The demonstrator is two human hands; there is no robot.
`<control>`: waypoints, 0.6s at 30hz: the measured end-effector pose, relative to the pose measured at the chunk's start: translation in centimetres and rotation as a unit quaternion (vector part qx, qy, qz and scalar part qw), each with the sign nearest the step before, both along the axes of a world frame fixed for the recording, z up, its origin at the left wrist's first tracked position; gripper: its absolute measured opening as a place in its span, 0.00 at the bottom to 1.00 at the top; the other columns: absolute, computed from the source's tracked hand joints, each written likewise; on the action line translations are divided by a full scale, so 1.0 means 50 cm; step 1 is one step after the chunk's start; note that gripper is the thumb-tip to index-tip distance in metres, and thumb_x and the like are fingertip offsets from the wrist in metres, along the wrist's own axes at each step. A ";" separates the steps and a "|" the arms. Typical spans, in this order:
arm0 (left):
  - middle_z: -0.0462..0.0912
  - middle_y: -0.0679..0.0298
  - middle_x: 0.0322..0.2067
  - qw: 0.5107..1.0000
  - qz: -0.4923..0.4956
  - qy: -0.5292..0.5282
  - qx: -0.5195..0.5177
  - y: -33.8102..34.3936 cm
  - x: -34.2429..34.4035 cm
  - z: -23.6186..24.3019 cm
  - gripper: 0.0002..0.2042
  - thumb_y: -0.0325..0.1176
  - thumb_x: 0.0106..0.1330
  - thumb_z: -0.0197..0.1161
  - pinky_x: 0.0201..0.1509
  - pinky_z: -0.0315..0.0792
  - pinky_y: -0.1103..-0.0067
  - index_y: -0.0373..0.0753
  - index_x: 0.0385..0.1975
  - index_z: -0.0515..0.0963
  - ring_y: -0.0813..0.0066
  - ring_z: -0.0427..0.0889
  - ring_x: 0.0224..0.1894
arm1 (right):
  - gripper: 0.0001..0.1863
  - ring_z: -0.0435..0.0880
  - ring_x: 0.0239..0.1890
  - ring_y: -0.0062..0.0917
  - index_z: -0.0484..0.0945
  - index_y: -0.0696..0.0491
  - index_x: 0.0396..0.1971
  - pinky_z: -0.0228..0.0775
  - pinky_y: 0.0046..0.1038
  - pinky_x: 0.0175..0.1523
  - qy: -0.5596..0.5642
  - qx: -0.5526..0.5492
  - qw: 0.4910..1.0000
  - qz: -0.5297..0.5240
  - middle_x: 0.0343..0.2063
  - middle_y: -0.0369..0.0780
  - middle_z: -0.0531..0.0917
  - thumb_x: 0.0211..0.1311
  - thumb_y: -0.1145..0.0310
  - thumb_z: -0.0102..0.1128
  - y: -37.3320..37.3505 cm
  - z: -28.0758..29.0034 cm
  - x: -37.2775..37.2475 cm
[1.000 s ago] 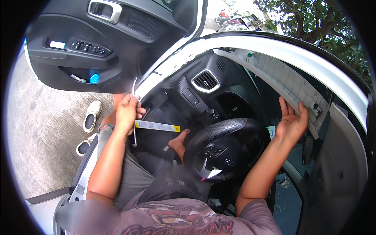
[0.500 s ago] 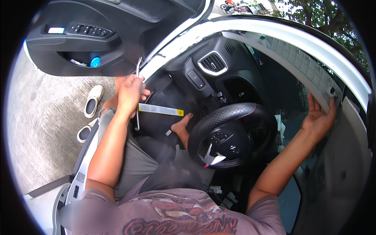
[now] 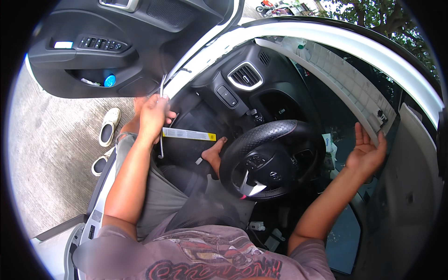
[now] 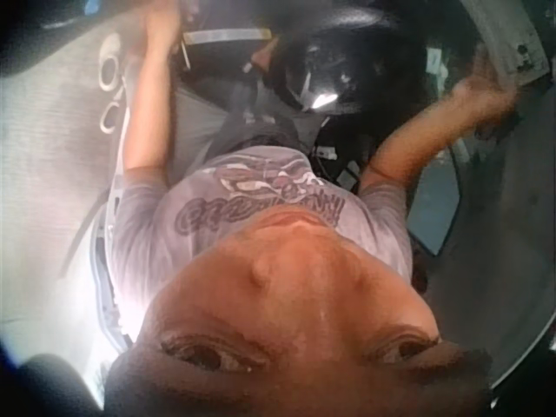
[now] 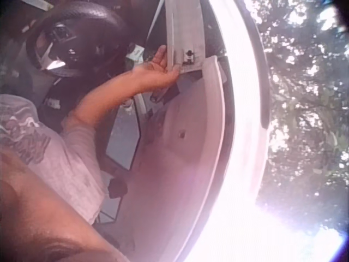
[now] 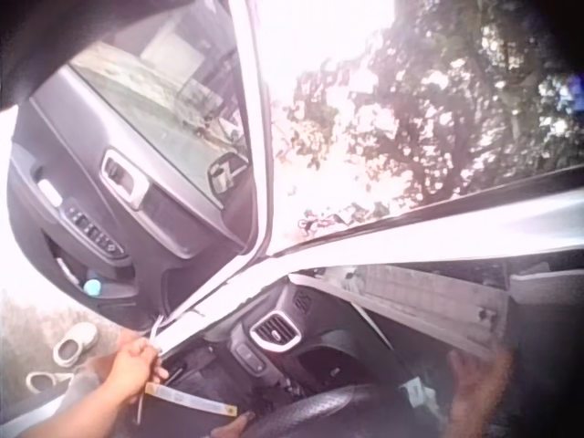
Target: The person installs a rearview mirror inside a car using a wrench and a plastic pry tool. They loosen bolts on the roof, remove a trim piece, and attach the mirror to the windshield area.
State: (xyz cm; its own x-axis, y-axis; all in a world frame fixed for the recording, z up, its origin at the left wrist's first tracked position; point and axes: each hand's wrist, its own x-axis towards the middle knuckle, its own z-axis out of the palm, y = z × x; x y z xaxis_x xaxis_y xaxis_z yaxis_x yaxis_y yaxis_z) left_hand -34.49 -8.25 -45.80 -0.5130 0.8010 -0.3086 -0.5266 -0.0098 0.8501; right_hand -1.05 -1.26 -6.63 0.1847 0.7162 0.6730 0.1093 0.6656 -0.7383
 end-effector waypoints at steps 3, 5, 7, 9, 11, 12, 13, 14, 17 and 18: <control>0.77 0.70 0.29 1.000 -0.005 -0.007 0.005 0.001 0.002 -0.016 0.09 0.39 0.81 0.56 0.22 0.72 0.86 0.41 0.39 0.76 0.84 0.82 0.24 | 0.28 0.89 0.51 0.47 0.69 0.71 0.62 0.88 0.43 0.55 -0.049 -0.051 0.997 -0.013 0.53 0.58 0.83 0.71 0.65 0.57 0.005 0.046 0.050; 0.77 0.70 0.29 1.000 0.004 -0.006 -0.001 -0.001 -0.004 -0.012 0.10 0.39 0.81 0.57 0.22 0.72 0.87 0.41 0.39 0.76 0.84 0.82 0.24 | 0.27 0.88 0.52 0.47 0.69 0.70 0.64 0.88 0.41 0.55 -0.089 -0.110 0.990 -0.004 0.55 0.58 0.83 0.74 0.64 0.55 0.009 0.092 0.087; 0.77 0.70 0.28 1.000 -0.005 0.012 -0.005 -0.001 -0.003 -0.011 0.10 0.40 0.81 0.57 0.22 0.72 0.87 0.41 0.39 0.76 0.84 0.82 0.24 | 0.27 0.88 0.54 0.47 0.69 0.69 0.64 0.88 0.39 0.55 -0.124 -0.197 0.972 0.017 0.58 0.58 0.82 0.77 0.64 0.52 -0.006 0.144 0.128; 0.77 0.71 0.27 1.000 -0.009 0.021 -0.002 0.001 -0.001 -0.009 0.10 0.40 0.81 0.57 0.22 0.71 0.87 0.41 0.38 0.76 0.85 0.82 0.23 | 0.26 0.87 0.56 0.46 0.70 0.68 0.65 0.87 0.38 0.55 -0.203 -0.263 0.940 0.077 0.59 0.59 0.81 0.79 0.63 0.49 -0.001 0.175 0.113; 0.77 0.71 0.27 1.000 -0.009 -0.001 0.000 0.004 0.008 0.001 0.11 0.39 0.80 0.57 0.22 0.71 0.87 0.41 0.37 0.77 0.85 0.82 0.23 | 0.25 0.88 0.55 0.43 0.70 0.67 0.65 0.87 0.34 0.53 -0.260 -0.308 0.908 0.114 0.58 0.58 0.82 0.80 0.61 0.47 -0.023 0.216 0.076; 0.77 0.71 0.27 1.000 -0.006 -0.003 -0.001 0.006 0.015 0.005 0.10 0.39 0.80 0.57 0.21 0.71 0.87 0.41 0.37 0.77 0.85 0.82 0.23 | 0.26 0.89 0.53 0.41 0.71 0.66 0.65 0.87 0.32 0.50 -0.277 -0.319 0.896 0.138 0.57 0.57 0.83 0.81 0.60 0.47 -0.019 0.230 0.049; 0.77 0.71 0.27 1.000 -0.014 0.010 -0.005 0.008 0.018 0.004 0.10 0.38 0.80 0.57 0.21 0.72 0.88 0.40 0.37 0.77 0.85 0.82 0.23 | 0.26 0.90 0.50 0.38 0.71 0.65 0.64 0.87 0.30 0.48 -0.295 -0.331 0.881 0.165 0.56 0.57 0.84 0.81 0.59 0.47 -0.013 0.236 0.032; 0.77 0.71 0.27 1.000 -0.020 0.002 -0.005 0.008 0.025 0.003 0.10 0.37 0.81 0.57 0.21 0.72 0.88 0.40 0.38 0.77 0.85 0.82 0.23 | 0.26 0.90 0.46 0.35 0.72 0.65 0.64 0.85 0.28 0.44 -0.309 -0.301 0.888 0.162 0.54 0.56 0.84 0.81 0.59 0.47 -0.008 0.240 0.039; 0.77 0.71 0.27 1.000 -0.011 0.011 -0.009 0.009 0.027 0.013 0.09 0.36 0.81 0.57 0.21 0.72 0.88 0.39 0.39 0.78 0.84 0.82 0.23 | 0.25 0.86 0.34 0.27 0.73 0.65 0.61 0.79 0.23 0.35 -0.339 -0.231 0.901 0.139 0.47 0.53 0.86 0.81 0.58 0.48 0.013 0.247 0.065; 0.77 0.70 0.27 1.000 -0.005 0.004 -0.010 0.008 0.025 0.014 0.09 0.36 0.81 0.56 0.21 0.72 0.88 0.39 0.39 0.78 0.84 0.83 0.23 | 0.25 0.84 0.32 0.25 0.73 0.65 0.60 0.77 0.23 0.33 -0.341 -0.228 0.906 0.110 0.44 0.52 0.86 0.81 0.58 0.49 0.008 0.242 0.070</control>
State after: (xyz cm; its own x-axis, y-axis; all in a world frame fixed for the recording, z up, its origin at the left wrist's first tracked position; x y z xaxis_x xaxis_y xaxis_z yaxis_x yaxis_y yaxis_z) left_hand -33.26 -7.87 -45.09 -0.5080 0.7995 -0.3205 -0.5206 0.0115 0.8537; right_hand 2.46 -0.85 5.46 -0.3430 0.9173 0.2024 0.5444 0.3697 -0.7529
